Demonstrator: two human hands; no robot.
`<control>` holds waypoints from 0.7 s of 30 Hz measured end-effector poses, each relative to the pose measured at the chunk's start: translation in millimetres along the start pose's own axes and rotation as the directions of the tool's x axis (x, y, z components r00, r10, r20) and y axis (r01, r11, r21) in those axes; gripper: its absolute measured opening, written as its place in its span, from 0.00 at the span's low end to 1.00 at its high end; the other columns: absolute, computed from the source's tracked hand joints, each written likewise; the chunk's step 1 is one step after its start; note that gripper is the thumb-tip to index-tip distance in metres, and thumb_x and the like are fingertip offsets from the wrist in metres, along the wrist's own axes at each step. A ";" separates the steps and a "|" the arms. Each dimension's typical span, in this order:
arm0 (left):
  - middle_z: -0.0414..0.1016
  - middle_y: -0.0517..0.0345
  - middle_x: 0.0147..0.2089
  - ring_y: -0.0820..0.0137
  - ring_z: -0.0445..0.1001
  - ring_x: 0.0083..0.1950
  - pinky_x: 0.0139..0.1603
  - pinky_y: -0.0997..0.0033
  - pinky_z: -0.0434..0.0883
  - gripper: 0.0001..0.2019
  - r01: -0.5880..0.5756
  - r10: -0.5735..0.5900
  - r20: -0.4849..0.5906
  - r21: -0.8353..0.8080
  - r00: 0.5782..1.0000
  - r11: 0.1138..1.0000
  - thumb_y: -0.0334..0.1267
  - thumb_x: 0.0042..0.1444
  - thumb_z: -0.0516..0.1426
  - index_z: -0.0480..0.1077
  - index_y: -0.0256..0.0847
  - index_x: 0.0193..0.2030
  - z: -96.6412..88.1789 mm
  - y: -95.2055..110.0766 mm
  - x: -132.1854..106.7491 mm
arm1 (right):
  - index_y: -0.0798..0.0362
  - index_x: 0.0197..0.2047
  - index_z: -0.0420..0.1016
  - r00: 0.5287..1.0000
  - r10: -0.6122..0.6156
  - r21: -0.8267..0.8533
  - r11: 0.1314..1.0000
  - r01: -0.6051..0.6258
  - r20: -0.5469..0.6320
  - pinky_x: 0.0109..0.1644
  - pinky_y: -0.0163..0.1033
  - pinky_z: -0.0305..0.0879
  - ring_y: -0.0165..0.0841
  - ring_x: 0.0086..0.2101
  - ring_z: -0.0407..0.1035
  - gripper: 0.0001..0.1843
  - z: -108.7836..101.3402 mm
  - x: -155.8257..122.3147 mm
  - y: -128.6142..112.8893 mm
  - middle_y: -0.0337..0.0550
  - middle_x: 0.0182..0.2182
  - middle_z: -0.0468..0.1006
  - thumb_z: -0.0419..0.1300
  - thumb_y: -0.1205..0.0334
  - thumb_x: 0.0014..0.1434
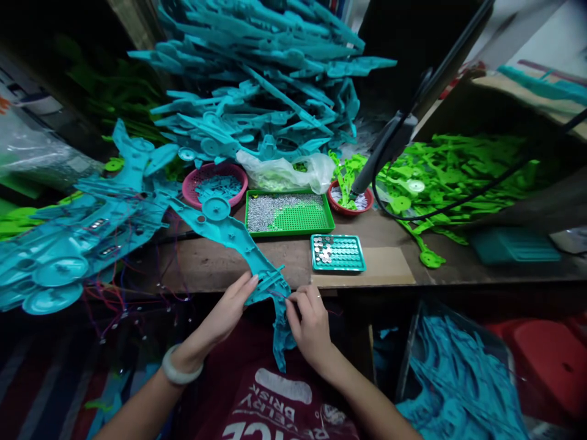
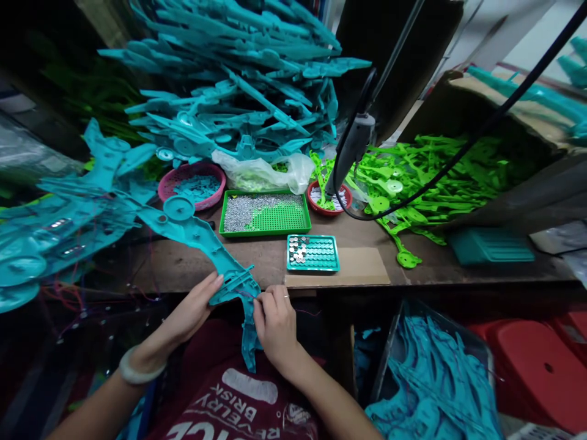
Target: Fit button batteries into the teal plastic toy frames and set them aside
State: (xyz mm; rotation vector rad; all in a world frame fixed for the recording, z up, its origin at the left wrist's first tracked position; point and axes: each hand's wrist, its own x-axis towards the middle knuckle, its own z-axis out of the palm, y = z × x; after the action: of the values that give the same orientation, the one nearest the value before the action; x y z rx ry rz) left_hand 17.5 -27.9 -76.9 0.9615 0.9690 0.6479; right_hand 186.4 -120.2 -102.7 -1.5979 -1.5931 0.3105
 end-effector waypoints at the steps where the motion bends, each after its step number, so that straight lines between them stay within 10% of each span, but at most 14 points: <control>1: 0.78 0.52 0.60 0.54 0.69 0.67 0.70 0.56 0.63 0.23 -0.009 0.009 0.011 0.003 1.000 1.000 0.53 0.61 0.61 0.74 0.42 0.58 -0.1 0.0 -0.6 | 0.52 0.37 0.70 1.000 0.015 0.024 1.000 -0.015 -0.013 0.43 0.41 0.65 0.36 0.38 0.66 0.08 1.5 -0.5 -2.1 0.46 0.37 0.69 0.53 0.68 0.68; 21: 0.77 0.53 0.60 0.57 0.73 0.60 0.65 0.59 0.66 0.24 -0.135 0.138 0.008 0.268 0.990 0.954 0.44 0.59 0.63 0.71 0.43 0.61 3.6 -3.1 -1.6 | 0.52 0.35 0.70 0.968 0.252 0.255 0.935 -0.245 0.004 0.53 0.44 0.63 0.37 0.46 0.65 0.07 13.4 -3.5 -7.3 0.45 0.43 0.64 0.55 0.65 0.67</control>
State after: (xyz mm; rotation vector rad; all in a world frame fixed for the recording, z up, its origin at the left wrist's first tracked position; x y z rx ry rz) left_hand 20.2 -31.9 -78.3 1.2747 1.0223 0.6481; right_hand 171.5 -119.5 -107.3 -1.5934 -1.2711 0.6001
